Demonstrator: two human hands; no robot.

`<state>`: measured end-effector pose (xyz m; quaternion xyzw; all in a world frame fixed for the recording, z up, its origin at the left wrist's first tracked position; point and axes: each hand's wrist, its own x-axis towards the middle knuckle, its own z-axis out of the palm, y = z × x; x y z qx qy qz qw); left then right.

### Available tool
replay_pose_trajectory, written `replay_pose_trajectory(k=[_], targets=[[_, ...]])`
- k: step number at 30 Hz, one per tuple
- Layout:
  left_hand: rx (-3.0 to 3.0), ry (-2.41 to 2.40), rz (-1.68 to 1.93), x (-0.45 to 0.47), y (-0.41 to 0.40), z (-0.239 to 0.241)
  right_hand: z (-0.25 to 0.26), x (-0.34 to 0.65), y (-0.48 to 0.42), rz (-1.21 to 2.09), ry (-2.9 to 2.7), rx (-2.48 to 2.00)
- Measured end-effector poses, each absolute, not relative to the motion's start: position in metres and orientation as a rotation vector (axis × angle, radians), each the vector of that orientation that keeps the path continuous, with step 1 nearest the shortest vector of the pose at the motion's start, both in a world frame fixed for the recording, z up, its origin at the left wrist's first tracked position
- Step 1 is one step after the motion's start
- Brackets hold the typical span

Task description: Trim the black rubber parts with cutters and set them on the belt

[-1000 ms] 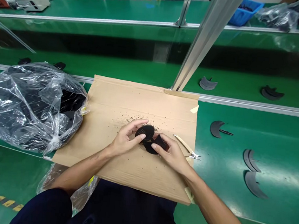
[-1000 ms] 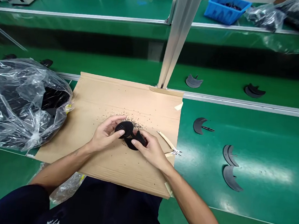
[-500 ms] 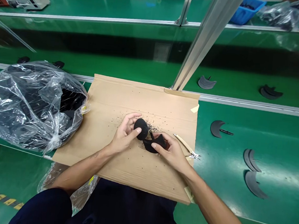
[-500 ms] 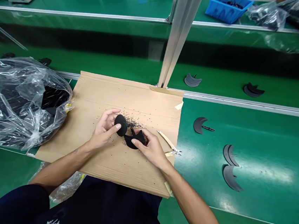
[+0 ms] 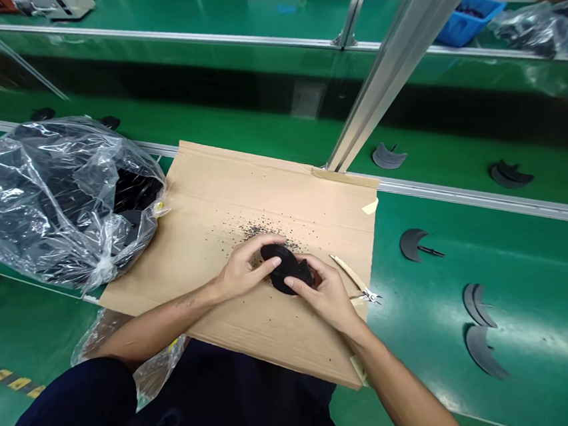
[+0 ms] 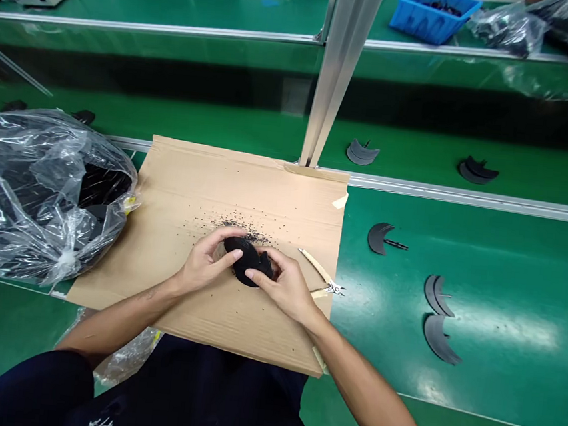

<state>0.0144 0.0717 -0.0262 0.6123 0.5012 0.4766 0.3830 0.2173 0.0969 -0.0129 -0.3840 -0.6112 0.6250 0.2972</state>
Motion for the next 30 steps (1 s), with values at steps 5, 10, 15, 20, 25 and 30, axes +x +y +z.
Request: replay_pose_trajectory(k=[5,10,15,20,25,30], targets=[[1.672,1.338,1.264,0.014,0.071,-0.026,-0.016,0.216,0.097,1.617,-1.665,-1.003],[1.758,1.346,1.240,0.017,0.069,-0.028,-0.017,0.216,0.097,1.461,-1.783,-0.930],[2.078,1.190,1.405,0.018,0.070,-0.030,-0.018,0.218,0.096,1.189,-1.922,-0.850],[2.183,1.061,1.478,0.019,0.070,-0.028,-0.024,0.223,0.094,0.860,-2.051,-0.673],[2.209,0.961,1.529,0.017,0.071,-0.027,-0.030,0.224,0.093,0.595,-2.113,-0.561],[2.227,0.928,1.500,0.017,0.071,-0.024,-0.031,0.225,0.091,0.444,-2.137,-0.624]])
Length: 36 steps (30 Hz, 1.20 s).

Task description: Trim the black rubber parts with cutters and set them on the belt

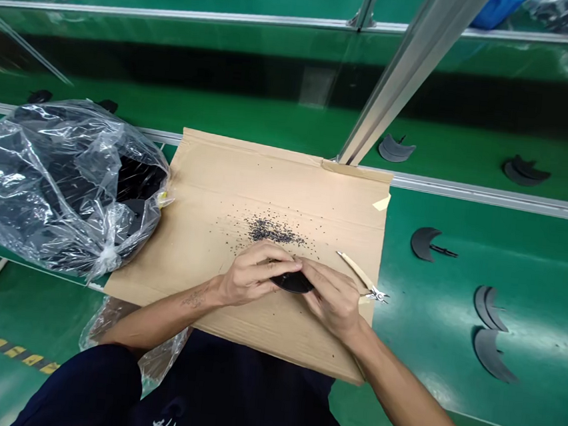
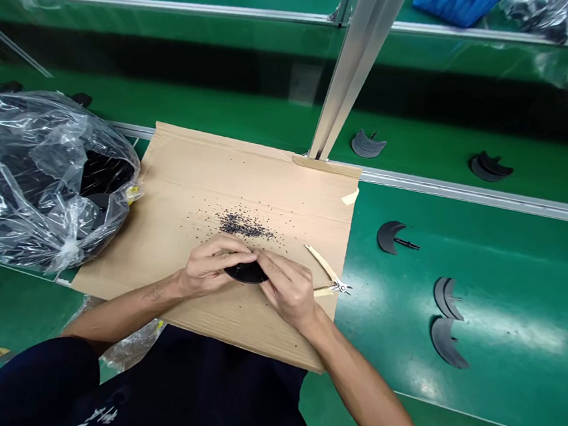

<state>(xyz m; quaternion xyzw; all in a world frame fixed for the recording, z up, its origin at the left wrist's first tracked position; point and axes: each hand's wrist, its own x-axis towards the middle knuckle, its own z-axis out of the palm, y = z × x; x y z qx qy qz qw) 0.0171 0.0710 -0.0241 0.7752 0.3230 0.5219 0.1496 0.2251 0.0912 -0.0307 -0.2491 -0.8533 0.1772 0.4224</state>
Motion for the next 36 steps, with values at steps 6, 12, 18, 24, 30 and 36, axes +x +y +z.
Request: replay_pose_trajectory(k=[6,12,18,24,30,36], targets=[[2.232,0.859,1.458,0.015,0.070,-0.018,-0.027,0.226,0.091,0.526,-2.159,-0.606],[2.161,0.856,1.453,0.013,0.068,-0.013,-0.026,0.228,0.090,0.616,-2.181,-0.584],[2.151,0.892,1.486,0.015,0.066,-0.013,-0.026,0.225,0.089,0.776,-2.112,-0.526],[2.094,0.884,1.449,0.017,0.064,-0.009,-0.019,0.219,0.089,1.244,-1.959,-0.560],[1.723,0.734,1.073,0.006,0.068,0.001,-0.010,0.215,0.091,1.545,-1.846,-0.584],[1.636,0.765,1.163,0.006,0.069,-0.009,-0.009,0.217,0.093,1.241,-1.867,-0.664]])
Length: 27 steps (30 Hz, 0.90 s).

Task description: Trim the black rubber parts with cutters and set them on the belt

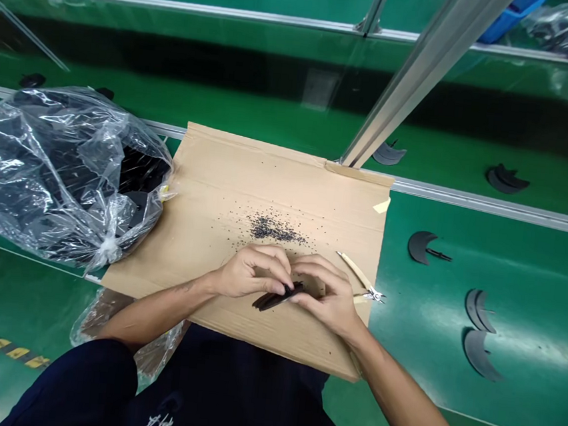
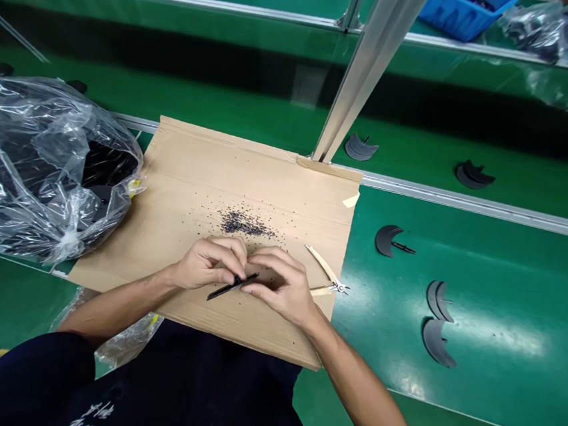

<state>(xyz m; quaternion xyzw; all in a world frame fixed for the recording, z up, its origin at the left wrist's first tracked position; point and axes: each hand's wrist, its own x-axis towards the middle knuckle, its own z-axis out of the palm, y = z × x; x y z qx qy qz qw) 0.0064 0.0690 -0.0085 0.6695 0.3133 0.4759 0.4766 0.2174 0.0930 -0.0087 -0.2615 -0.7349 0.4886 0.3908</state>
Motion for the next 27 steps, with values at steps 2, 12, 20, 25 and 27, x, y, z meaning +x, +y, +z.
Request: replay_pose_trajectory(k=[2,12,20,25,27], targets=[[1.609,0.772,1.128,0.006,0.069,-0.010,-0.009,0.220,0.094,1.187,-1.853,-0.657],[1.656,0.658,1.111,0.014,0.060,-0.011,-0.011,0.227,0.092,1.016,-2.029,-0.378],[1.471,0.767,1.021,0.014,0.064,-0.011,-0.006,0.222,0.095,0.917,-1.945,-0.504],[1.417,0.758,1.067,0.010,0.065,-0.013,0.000,0.224,0.098,0.963,-1.952,-0.520],[1.423,0.754,1.025,0.008,0.065,-0.011,0.001,0.226,0.098,1.019,-1.966,-0.488]])
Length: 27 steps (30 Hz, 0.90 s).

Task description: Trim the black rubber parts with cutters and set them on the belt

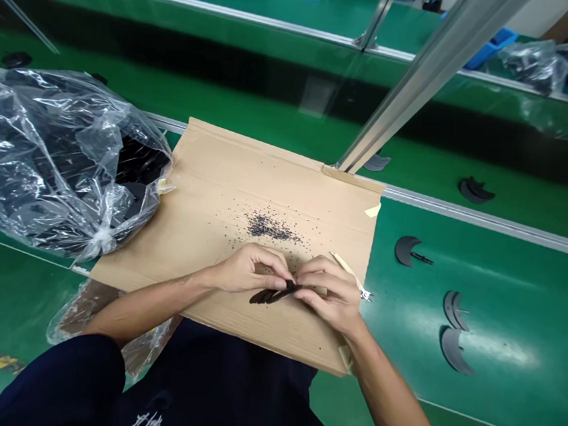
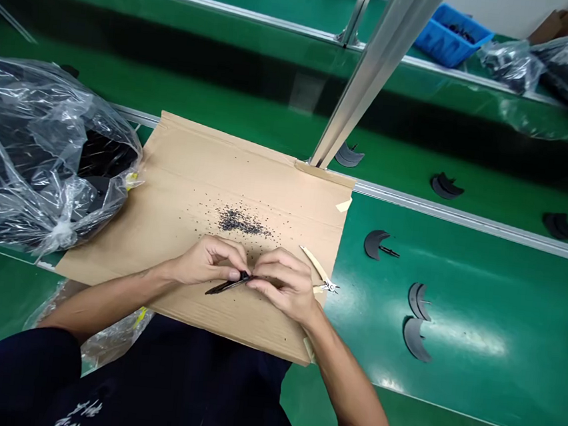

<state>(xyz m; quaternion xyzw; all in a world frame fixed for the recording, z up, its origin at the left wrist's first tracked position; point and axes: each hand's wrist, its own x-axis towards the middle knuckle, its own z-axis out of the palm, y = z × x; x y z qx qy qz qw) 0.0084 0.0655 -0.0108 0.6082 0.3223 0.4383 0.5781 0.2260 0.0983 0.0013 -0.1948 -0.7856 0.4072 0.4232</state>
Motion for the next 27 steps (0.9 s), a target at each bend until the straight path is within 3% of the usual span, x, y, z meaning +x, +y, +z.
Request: replay_pose_trajectory(k=[13,21,27], targets=[[1.563,0.799,0.921,0.0042,0.0635,-0.0045,-0.0001,0.2317,0.0972,0.948,-2.252,-0.376],[1.480,0.633,0.799,0.0018,0.0670,-0.0064,0.0008,0.2272,0.1025,1.340,-1.981,-0.309],[1.382,0.626,0.825,0.0033,0.0667,-0.0068,0.0053,0.2284,0.1027,1.323,-1.948,-0.342]])
